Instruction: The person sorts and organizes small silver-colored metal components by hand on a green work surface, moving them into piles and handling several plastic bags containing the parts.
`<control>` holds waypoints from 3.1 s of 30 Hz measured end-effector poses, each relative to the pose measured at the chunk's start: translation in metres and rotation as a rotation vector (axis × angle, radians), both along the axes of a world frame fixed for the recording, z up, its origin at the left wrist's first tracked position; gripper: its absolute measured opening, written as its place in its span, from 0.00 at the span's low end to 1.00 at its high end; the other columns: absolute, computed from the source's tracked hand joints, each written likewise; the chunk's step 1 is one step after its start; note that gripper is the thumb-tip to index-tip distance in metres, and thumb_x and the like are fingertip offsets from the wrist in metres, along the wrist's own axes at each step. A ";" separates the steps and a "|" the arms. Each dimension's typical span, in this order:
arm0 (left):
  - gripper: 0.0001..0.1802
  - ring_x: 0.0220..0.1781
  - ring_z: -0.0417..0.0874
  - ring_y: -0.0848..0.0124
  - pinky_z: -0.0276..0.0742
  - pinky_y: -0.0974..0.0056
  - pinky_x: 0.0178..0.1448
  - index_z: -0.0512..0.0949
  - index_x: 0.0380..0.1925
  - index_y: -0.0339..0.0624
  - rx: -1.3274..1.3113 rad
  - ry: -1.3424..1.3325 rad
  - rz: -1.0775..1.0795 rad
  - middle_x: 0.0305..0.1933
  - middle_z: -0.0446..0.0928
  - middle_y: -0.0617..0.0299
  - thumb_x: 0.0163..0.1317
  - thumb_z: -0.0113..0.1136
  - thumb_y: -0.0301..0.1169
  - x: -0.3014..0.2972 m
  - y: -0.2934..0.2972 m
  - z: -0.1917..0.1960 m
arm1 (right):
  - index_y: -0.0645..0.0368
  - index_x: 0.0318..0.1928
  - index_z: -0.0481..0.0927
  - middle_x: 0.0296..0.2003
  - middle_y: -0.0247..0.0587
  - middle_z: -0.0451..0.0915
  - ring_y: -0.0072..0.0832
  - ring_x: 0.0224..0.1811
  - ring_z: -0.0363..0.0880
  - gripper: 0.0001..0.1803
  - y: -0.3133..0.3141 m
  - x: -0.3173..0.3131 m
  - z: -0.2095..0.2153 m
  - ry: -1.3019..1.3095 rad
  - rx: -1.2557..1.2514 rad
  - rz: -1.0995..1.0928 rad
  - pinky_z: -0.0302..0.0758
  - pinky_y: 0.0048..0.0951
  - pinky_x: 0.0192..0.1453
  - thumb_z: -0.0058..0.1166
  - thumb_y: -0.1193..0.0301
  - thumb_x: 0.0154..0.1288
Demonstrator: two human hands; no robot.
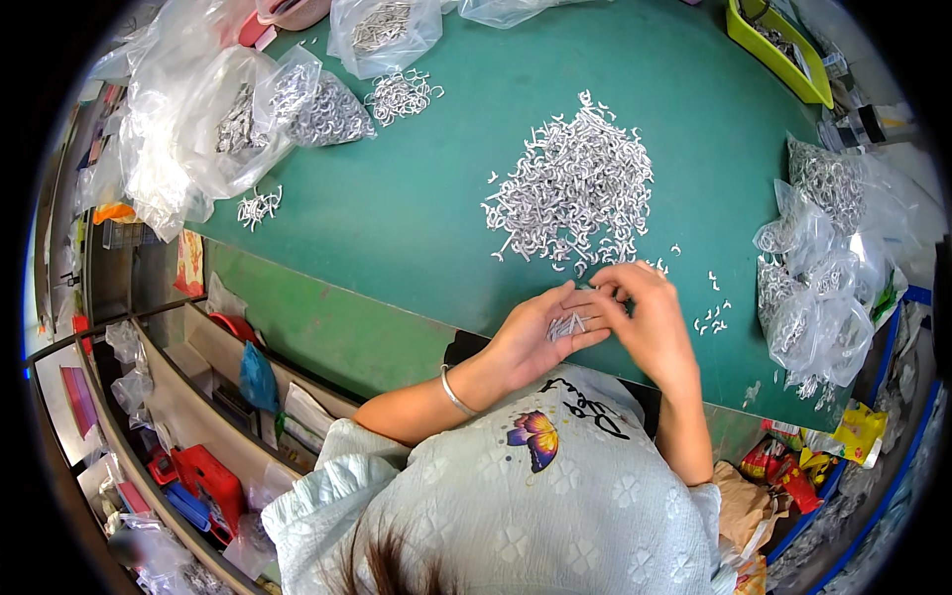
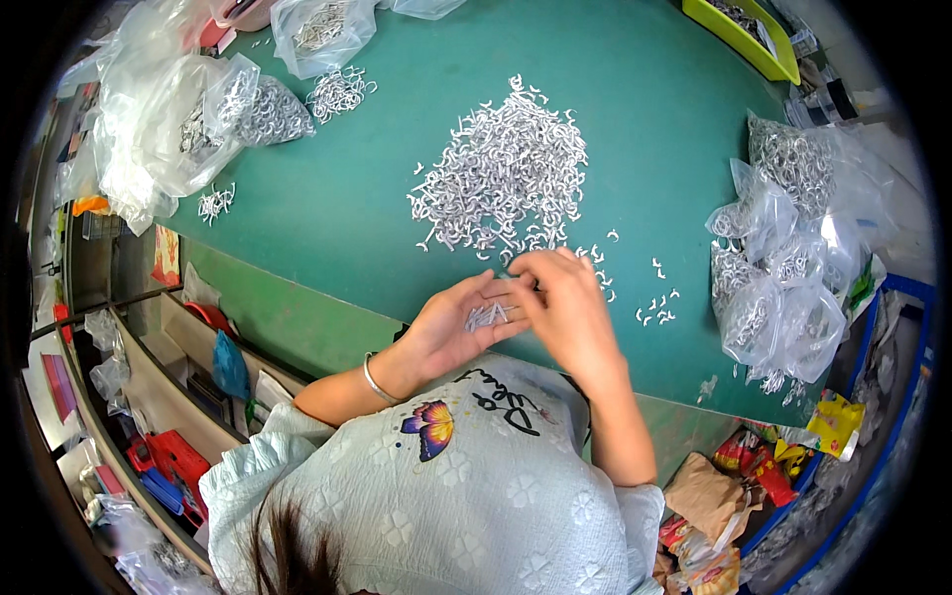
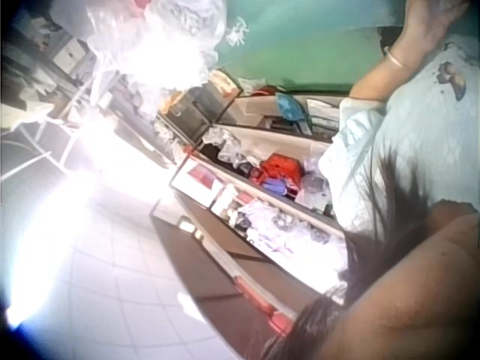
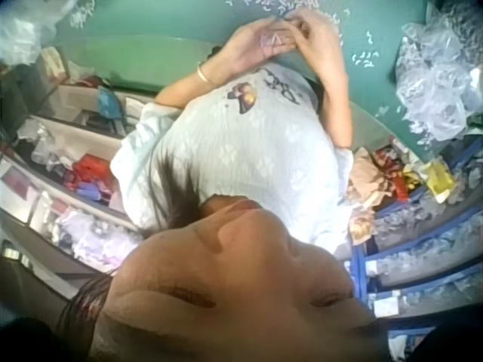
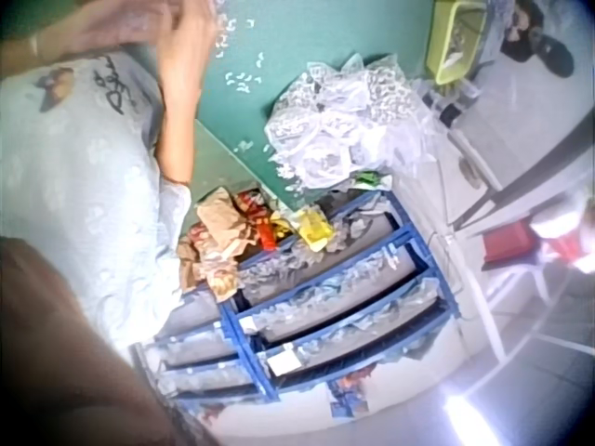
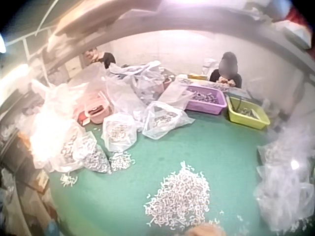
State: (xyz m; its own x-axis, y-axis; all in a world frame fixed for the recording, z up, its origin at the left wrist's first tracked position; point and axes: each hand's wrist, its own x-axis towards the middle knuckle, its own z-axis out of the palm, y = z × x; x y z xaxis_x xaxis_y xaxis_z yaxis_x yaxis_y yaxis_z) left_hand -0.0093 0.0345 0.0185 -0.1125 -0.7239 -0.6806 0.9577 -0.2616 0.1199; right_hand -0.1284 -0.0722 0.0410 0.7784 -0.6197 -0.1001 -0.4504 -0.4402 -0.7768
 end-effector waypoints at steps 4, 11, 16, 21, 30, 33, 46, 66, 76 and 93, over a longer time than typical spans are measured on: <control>0.17 0.38 0.79 0.65 0.76 0.62 0.49 0.76 0.43 0.30 -0.299 0.095 0.036 0.39 0.79 0.53 0.71 0.45 0.35 -0.001 0.021 -0.047 | 0.60 0.30 0.78 0.33 0.40 0.72 0.37 0.41 0.70 0.06 -0.003 0.025 -0.014 0.016 -0.404 -0.096 0.63 0.36 0.44 0.62 0.75 0.52; 0.17 0.32 0.73 0.73 0.73 0.69 0.42 0.75 0.47 0.26 -0.071 -0.134 -0.097 0.35 0.77 0.56 0.62 0.46 0.24 -0.004 0.019 -0.012 | 0.61 0.28 0.80 0.31 0.40 0.73 0.36 0.41 0.70 0.05 -0.011 0.038 -0.035 0.193 -0.599 0.044 0.62 0.38 0.46 0.60 0.73 0.50; 0.19 0.37 0.75 0.73 0.73 0.70 0.44 0.74 0.51 0.26 -0.198 -0.132 -0.024 0.44 0.77 0.55 0.62 0.47 0.24 -0.005 0.026 -0.030 | 0.61 0.25 0.80 0.29 0.41 0.75 0.35 0.41 0.72 0.04 -0.011 0.048 -0.032 0.266 -0.777 0.164 0.62 0.37 0.48 0.57 0.74 0.48; 0.18 0.38 0.75 0.73 0.73 0.69 0.46 0.74 0.52 0.29 0.015 -0.106 0.135 0.39 0.76 0.58 0.70 0.46 0.31 -0.002 0.015 0.003 | 0.59 0.24 0.78 0.26 0.41 0.75 0.35 0.38 0.73 0.01 -0.016 0.025 0.008 0.116 -0.217 0.158 0.62 0.34 0.48 0.57 0.77 0.48; 0.20 0.18 0.56 0.81 0.54 0.73 0.22 0.74 0.49 0.31 -0.113 -0.103 -0.136 0.20 0.64 0.68 0.74 0.45 0.40 -0.002 0.027 -0.015 | 0.60 0.37 0.77 0.38 0.38 0.77 0.36 0.42 0.73 0.11 -0.012 0.047 -0.028 -0.161 -0.509 0.218 0.66 0.35 0.48 0.62 0.76 0.52; 0.19 0.19 0.57 0.81 0.55 0.74 0.23 0.74 0.51 0.31 -0.168 -0.105 -0.113 0.22 0.65 0.68 0.73 0.47 0.37 0.000 0.030 -0.012 | 0.60 0.38 0.78 0.39 0.37 0.77 0.35 0.44 0.73 0.11 -0.024 0.030 -0.040 -0.066 -0.512 0.207 0.67 0.35 0.46 0.62 0.76 0.52; 0.17 0.41 0.75 0.77 0.72 0.72 0.47 0.77 0.52 0.33 -0.180 -0.104 -0.113 0.41 0.78 0.62 0.63 0.49 0.21 -0.001 0.030 -0.023 | 0.58 0.33 0.77 0.36 0.39 0.73 0.37 0.44 0.70 0.08 -0.013 0.031 -0.029 0.065 -0.552 0.086 0.62 0.37 0.47 0.62 0.76 0.51; 0.17 0.31 0.70 0.77 0.67 0.74 0.33 0.74 0.52 0.32 -0.573 0.216 0.076 0.36 0.75 0.61 0.72 0.47 0.33 0.001 0.028 -0.047 | 0.60 0.31 0.76 0.33 0.41 0.72 0.37 0.43 0.70 0.05 -0.028 0.043 -0.028 0.124 -0.599 0.089 0.63 0.37 0.46 0.59 0.76 0.54; 0.15 0.38 0.75 0.76 0.72 0.69 0.43 0.75 0.50 0.32 -0.018 -0.120 0.164 0.38 0.76 0.62 0.72 0.48 0.33 -0.002 0.012 0.001 | 0.60 0.30 0.75 0.32 0.43 0.72 0.38 0.42 0.71 0.01 -0.027 0.036 -0.007 0.086 -0.396 0.305 0.63 0.37 0.49 0.54 0.76 0.55; 0.15 0.22 0.58 0.81 0.57 0.75 0.26 0.73 0.52 0.31 -0.033 -0.086 0.072 0.29 0.69 0.65 0.71 0.48 0.29 0.007 0.033 -0.010 | 0.59 0.41 0.79 0.45 0.39 0.77 0.36 0.53 0.72 0.13 -0.027 0.034 -0.046 -0.226 -0.488 0.283 0.67 0.38 0.54 0.59 0.79 0.52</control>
